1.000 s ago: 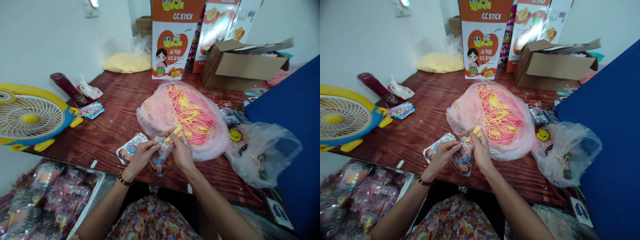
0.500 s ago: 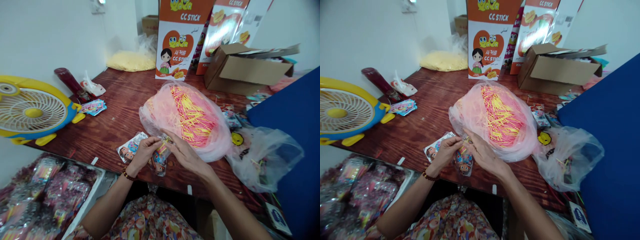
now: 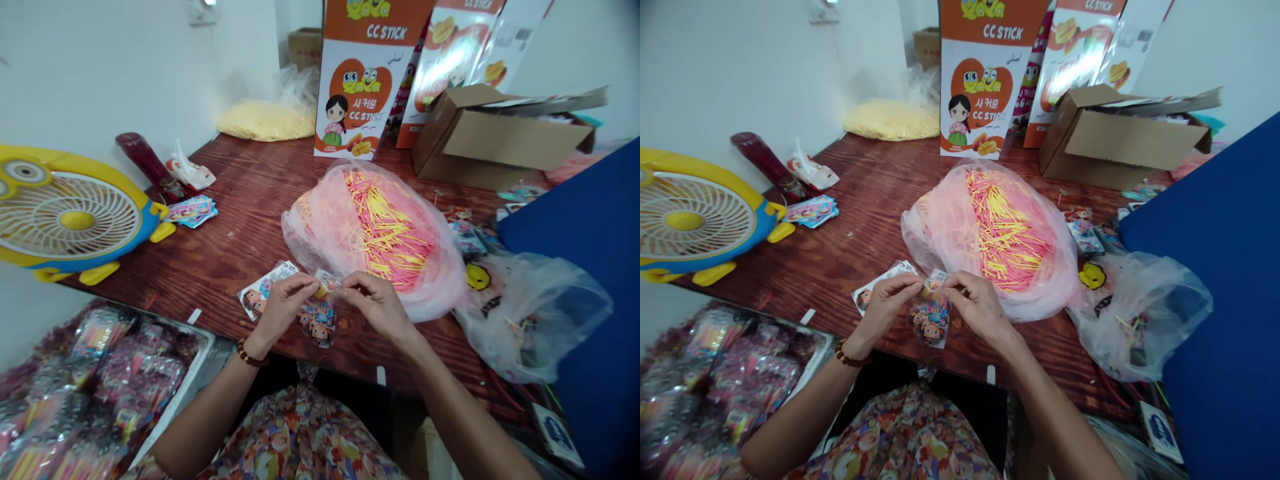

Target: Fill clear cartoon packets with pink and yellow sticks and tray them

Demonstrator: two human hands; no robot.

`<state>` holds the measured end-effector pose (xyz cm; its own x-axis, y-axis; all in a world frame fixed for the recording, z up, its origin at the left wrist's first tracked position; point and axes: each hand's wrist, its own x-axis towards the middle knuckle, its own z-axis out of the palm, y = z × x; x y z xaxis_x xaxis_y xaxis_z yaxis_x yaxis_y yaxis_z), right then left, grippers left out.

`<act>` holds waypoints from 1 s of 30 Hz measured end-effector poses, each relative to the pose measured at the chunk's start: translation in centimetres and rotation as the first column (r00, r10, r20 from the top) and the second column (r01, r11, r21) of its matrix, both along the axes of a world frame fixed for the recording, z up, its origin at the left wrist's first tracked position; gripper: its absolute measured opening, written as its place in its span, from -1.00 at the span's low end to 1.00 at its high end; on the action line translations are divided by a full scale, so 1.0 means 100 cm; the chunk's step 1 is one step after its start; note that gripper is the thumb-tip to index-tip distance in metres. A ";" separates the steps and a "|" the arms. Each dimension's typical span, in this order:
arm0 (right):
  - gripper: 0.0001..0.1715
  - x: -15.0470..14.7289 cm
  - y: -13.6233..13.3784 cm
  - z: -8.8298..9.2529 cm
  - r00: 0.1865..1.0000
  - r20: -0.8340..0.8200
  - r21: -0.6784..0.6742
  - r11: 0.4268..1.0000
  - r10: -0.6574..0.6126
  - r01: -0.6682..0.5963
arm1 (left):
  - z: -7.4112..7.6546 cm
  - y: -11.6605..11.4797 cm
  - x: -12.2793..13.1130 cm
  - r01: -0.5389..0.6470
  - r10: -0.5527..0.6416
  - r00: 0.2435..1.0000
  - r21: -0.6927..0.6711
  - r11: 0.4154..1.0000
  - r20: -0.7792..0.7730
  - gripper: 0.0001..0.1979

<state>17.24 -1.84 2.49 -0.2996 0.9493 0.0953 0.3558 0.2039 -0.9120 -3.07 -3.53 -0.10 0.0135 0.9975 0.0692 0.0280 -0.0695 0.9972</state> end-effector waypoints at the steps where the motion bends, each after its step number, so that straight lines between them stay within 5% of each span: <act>1: -0.83 -0.001 0.000 -0.004 1.000 0.008 -0.030 0.999 0.013 -0.013 | -0.002 -0.001 -0.002 0.000 0.000 1.000 -0.004 1.000 -0.025 -0.81; 8: -0.82 -0.011 -0.002 -0.033 0.908 0.418 -0.062 0.998 0.039 -0.014 | -0.050 0.000 -0.003 0.040 -0.060 0.996 -0.256 0.966 -0.072 -0.73; 11: -0.79 -0.007 -0.004 -0.033 0.876 0.483 0.001 1.000 -0.011 0.012 | -0.067 0.006 0.002 -0.002 -0.028 0.993 -0.254 0.967 -0.113 -0.70; 15: -0.76 0.023 0.009 -0.029 0.866 0.474 0.084 0.987 -0.158 0.134 | -0.072 0.016 0.006 -0.032 -0.019 0.965 -0.191 0.981 -0.260 -0.67; 19: -0.71 0.078 0.038 -0.031 0.665 0.695 0.128 0.957 -0.274 0.260 | -0.069 0.017 0.008 -0.024 0.010 0.816 -0.016 1.000 -0.577 -0.70; 22: -0.64 0.115 0.059 -0.036 0.453 0.871 0.101 0.971 -0.191 0.216 | -0.065 0.013 0.004 -0.037 0.069 0.730 0.062 0.997 -0.680 -0.68; 26: -0.68 0.140 0.073 -0.036 0.410 0.909 0.026 0.992 -0.074 0.122 | -0.059 0.014 -0.019 -0.077 0.126 0.632 0.100 0.992 -0.765 -0.62; 30: -0.66 0.148 0.081 -0.031 0.398 0.916 0.012 0.997 -0.044 0.083 | -0.056 0.022 -0.056 -0.087 0.153 0.392 0.129 0.988 -0.907 -0.54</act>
